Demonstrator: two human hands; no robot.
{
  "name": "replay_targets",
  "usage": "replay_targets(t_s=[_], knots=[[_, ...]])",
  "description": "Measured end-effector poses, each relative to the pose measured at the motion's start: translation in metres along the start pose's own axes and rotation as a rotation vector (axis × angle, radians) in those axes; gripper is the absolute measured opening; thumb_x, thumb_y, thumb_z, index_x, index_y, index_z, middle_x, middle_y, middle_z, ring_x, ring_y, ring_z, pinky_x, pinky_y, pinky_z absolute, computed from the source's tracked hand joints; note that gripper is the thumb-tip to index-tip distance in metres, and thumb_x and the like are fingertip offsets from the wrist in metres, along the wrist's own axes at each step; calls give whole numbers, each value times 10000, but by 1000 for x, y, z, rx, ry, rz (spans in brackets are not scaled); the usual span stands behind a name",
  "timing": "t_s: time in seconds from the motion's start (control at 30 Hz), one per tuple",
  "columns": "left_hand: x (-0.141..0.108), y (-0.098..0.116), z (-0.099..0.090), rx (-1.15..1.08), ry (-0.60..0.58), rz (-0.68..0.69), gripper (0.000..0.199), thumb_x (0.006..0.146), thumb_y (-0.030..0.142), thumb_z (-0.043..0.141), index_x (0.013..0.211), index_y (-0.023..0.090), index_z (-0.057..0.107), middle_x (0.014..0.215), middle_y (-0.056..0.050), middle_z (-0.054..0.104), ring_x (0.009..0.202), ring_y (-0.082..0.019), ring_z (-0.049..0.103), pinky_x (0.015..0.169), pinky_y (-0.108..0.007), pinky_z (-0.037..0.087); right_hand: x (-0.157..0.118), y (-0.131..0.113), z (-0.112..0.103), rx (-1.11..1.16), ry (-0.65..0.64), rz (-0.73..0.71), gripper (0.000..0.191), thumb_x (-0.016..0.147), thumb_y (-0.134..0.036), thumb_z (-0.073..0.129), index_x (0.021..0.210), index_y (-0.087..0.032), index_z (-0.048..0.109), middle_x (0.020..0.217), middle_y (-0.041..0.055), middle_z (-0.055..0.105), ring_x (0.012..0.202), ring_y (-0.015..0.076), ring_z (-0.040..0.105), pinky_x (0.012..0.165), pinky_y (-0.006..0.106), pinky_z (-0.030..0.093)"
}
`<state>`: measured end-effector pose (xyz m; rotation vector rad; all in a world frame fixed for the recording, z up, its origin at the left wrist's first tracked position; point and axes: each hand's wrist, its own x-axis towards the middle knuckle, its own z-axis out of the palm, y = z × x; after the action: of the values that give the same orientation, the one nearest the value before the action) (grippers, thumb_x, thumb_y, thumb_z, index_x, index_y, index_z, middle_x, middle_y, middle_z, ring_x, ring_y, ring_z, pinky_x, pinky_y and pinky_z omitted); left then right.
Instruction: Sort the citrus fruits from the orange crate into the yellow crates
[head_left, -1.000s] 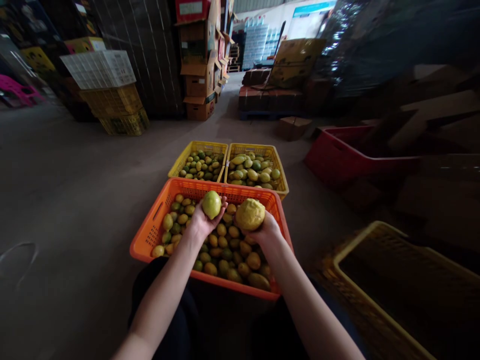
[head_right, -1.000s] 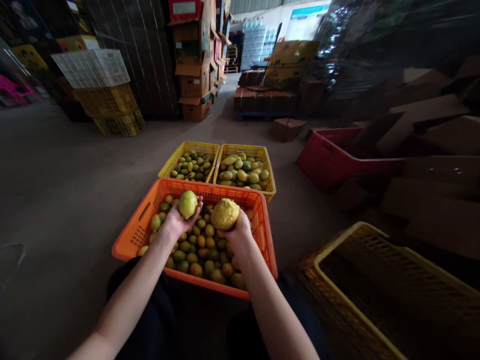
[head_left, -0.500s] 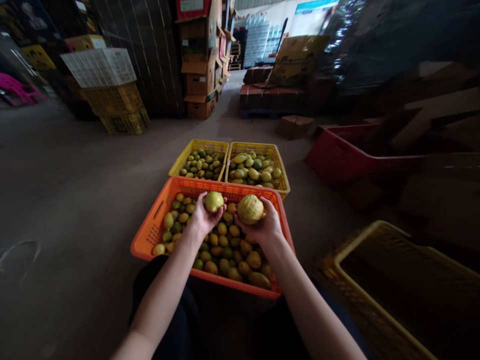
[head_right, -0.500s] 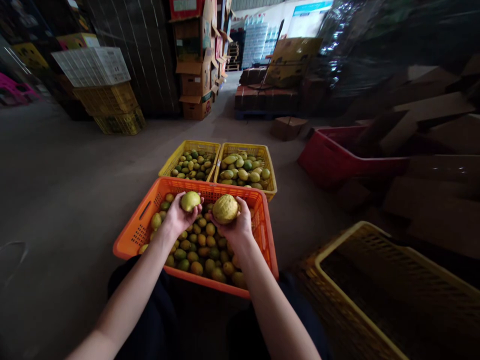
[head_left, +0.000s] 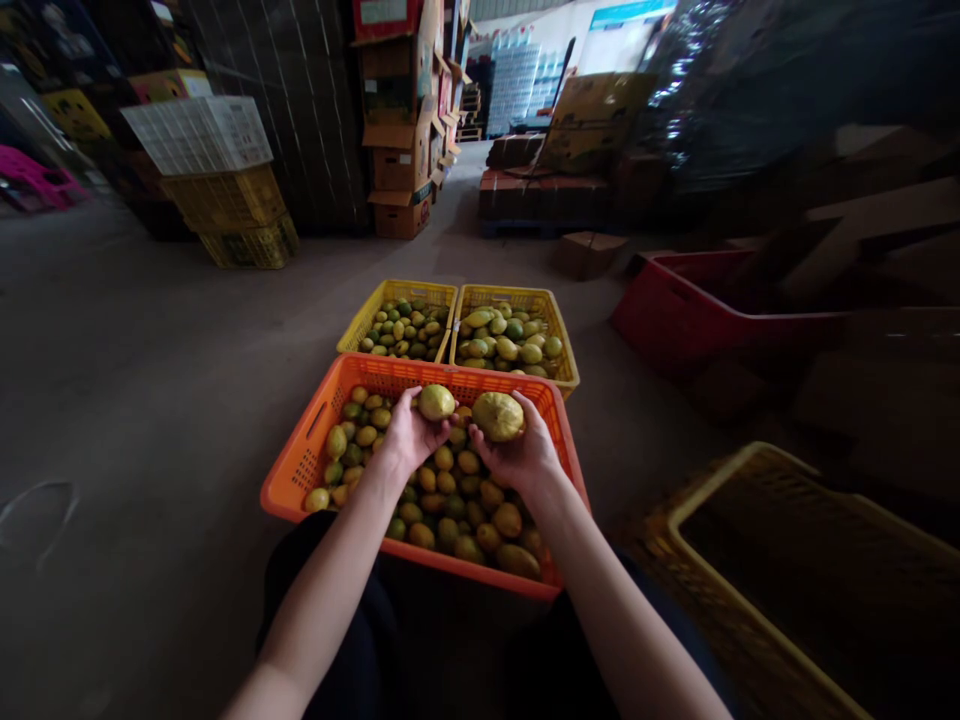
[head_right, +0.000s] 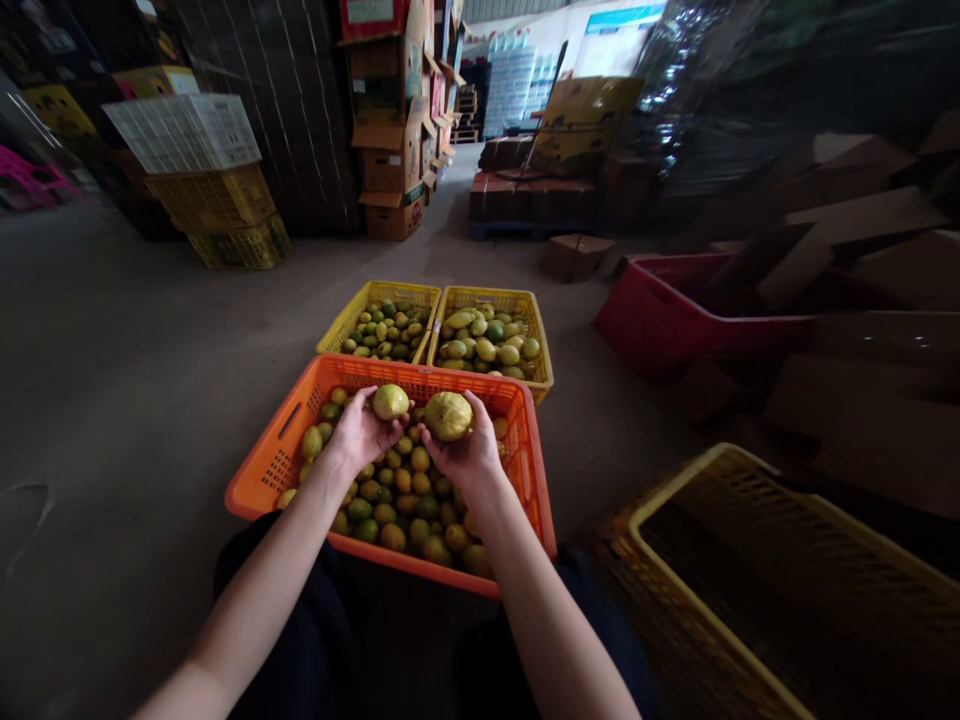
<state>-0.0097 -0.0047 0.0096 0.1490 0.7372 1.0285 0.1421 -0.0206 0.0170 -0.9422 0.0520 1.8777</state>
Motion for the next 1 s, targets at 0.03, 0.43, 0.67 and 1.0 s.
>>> replay_targets(t_s=[0.03,0.43,0.67,1.0], knots=[[0,0,0,21,-4,8,358,902,360,361,913,83,589,691,-97,633,563,-130,573,406,-167,416,0,0,0,-6,-11,-11,270,822,-432,517,832,-173,592,597,38,651,523,160,614,443,243,532],[-2,-8,-6,947,-27,1077,454,724,240,717,1152,231,563,1254,-54,565,1188,-199,506,1038,-338,382,9,11,-8,-643,-51,-979,607,478,-190,818,1010,-263,534,954,-36,608,879,171,579,832,336,485],[-10,-11,0,857,47,1139,537,655,175,759,1152,223,559,1230,-78,579,1178,-230,523,1024,-353,394,-2,13,-5,-829,-72,-1263,573,512,-155,769,1017,-262,520,1016,-15,566,949,184,545,909,353,446],[-31,-5,16,707,53,987,411,588,23,748,916,268,701,1191,-51,558,1259,-245,429,1062,-330,341,-12,15,3,-663,-89,-1231,603,465,6,730,972,-279,570,1051,-32,577,1012,160,515,980,297,385]])
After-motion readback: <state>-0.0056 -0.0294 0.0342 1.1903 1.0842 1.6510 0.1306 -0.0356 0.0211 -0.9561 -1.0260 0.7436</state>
